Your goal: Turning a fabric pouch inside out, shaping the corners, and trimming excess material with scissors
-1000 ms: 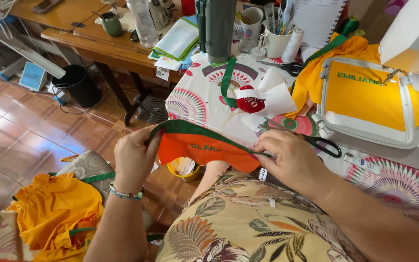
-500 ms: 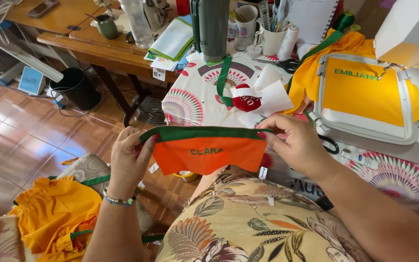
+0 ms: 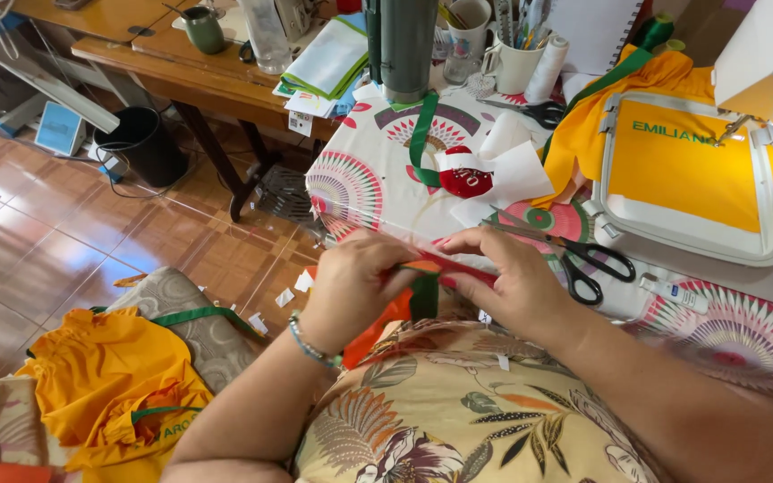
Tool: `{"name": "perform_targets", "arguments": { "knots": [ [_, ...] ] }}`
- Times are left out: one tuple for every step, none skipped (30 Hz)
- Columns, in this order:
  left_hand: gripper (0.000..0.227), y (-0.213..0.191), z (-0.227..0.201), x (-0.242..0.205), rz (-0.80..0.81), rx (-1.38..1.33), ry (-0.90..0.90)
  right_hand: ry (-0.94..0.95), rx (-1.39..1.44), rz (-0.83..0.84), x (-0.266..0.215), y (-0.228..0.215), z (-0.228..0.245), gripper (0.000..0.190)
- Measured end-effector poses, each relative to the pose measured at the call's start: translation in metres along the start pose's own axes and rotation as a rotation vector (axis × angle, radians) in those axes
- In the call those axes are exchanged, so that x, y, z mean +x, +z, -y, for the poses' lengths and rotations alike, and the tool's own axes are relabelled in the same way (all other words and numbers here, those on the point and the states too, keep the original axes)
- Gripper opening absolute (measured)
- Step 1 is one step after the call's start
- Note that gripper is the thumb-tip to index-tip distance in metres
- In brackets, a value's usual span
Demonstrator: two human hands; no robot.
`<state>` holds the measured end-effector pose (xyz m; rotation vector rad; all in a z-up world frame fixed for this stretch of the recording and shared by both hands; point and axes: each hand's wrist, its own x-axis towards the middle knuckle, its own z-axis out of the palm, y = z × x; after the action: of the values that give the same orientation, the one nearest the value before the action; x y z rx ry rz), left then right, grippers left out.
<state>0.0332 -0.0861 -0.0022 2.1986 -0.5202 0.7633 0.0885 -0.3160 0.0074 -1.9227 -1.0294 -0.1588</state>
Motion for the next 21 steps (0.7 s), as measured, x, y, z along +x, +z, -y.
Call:
{"name": "perform_targets", "arguments": {
  "knots": [
    [0.013, 0.005, -0.003, 0.002, 0.002, -0.002, -0.005, 0.005, 0.002, 0.003, -0.005, 0.002, -0.011, 0.035],
    [0.015, 0.009, -0.006, 0.005, 0.037, 0.008, 0.018, 0.081, 0.156, -0.023, -0.010, 0.003, -0.022, 0.031],
    [0.017, 0.015, -0.008, 0.009, 0.071, 0.017, 0.040, 0.157, 0.309, -0.050, -0.015, 0.004, -0.033, 0.028],
    [0.017, 0.013, -0.011, 0.012, 0.075, 0.012, 0.036, 0.164, 0.309, -0.050, -0.019, 0.004, -0.039, 0.028],
    [0.018, 0.012, -0.014, 0.015, 0.104, 0.021, 0.022, 0.176, 0.380, -0.091, -0.022, 0.003, -0.045, 0.027],
    [0.020, 0.010, -0.017, 0.019, 0.131, 0.030, 0.007, 0.187, 0.449, -0.131, -0.026, 0.003, -0.050, 0.026],
    [0.020, 0.017, -0.010, 0.014, 0.134, 0.026, 0.003, 0.194, 0.450, -0.131, -0.029, 0.005, -0.054, 0.026],
    [0.025, 0.024, -0.003, 0.011, 0.132, 0.006, -0.018, 0.168, 0.432, -0.163, -0.031, 0.007, -0.059, 0.024],
    [0.035, 0.030, 0.003, 0.008, 0.130, -0.013, -0.039, 0.143, 0.414, -0.196, -0.032, 0.008, -0.063, 0.023],
    [0.035, 0.026, -0.001, 0.009, 0.132, -0.013, -0.034, 0.141, 0.413, -0.201, -0.033, 0.005, -0.066, 0.023],
    [0.034, 0.022, -0.006, 0.009, 0.062, -0.028, 0.027, 0.172, 0.438, -0.240, -0.035, 0.003, -0.068, 0.019],
    [0.033, 0.018, -0.011, 0.009, -0.006, -0.042, 0.085, 0.204, 0.466, -0.278, -0.037, 0.001, -0.071, 0.016],
    [0.033, 0.027, -0.006, 0.004, -0.004, -0.042, 0.087, 0.204, 0.466, -0.281, -0.038, 0.003, -0.071, 0.016],
    [0.030, 0.037, -0.001, 0.000, -0.033, -0.077, 0.089, 0.170, 0.478, -0.285, -0.039, 0.004, -0.070, 0.014],
    [0.028, 0.046, 0.004, -0.005, -0.063, -0.112, 0.090, 0.137, 0.490, -0.288, -0.040, 0.006, -0.070, 0.013],
    [0.028, 0.046, 0.005, -0.005, -0.060, -0.113, 0.091, 0.138, 0.491, -0.291, -0.041, 0.007, -0.071, 0.013],
    [0.024, 0.047, 0.005, -0.005, -0.063, -0.142, 0.095, 0.124, 0.455, -0.286, -0.042, 0.009, -0.071, 0.012],
    [0.021, 0.048, 0.006, -0.005, -0.065, -0.171, 0.100, 0.110, 0.420, -0.281, -0.043, 0.010, -0.072, 0.012],
    [0.021, 0.050, 0.008, -0.007, -0.061, -0.171, 0.101, 0.111, 0.421, -0.285, -0.044, 0.009, -0.072, 0.012],
    [0.021, 0.053, 0.010, -0.008, -0.058, -0.192, 0.113, 0.128, 0.377, -0.296, -0.045, 0.008, -0.072, 0.012],
    [0.024, 0.056, 0.013, -0.010, -0.055, -0.213, 0.124, 0.145, 0.334, -0.308, -0.046, 0.007, -0.072, 0.012]
  ]
}}
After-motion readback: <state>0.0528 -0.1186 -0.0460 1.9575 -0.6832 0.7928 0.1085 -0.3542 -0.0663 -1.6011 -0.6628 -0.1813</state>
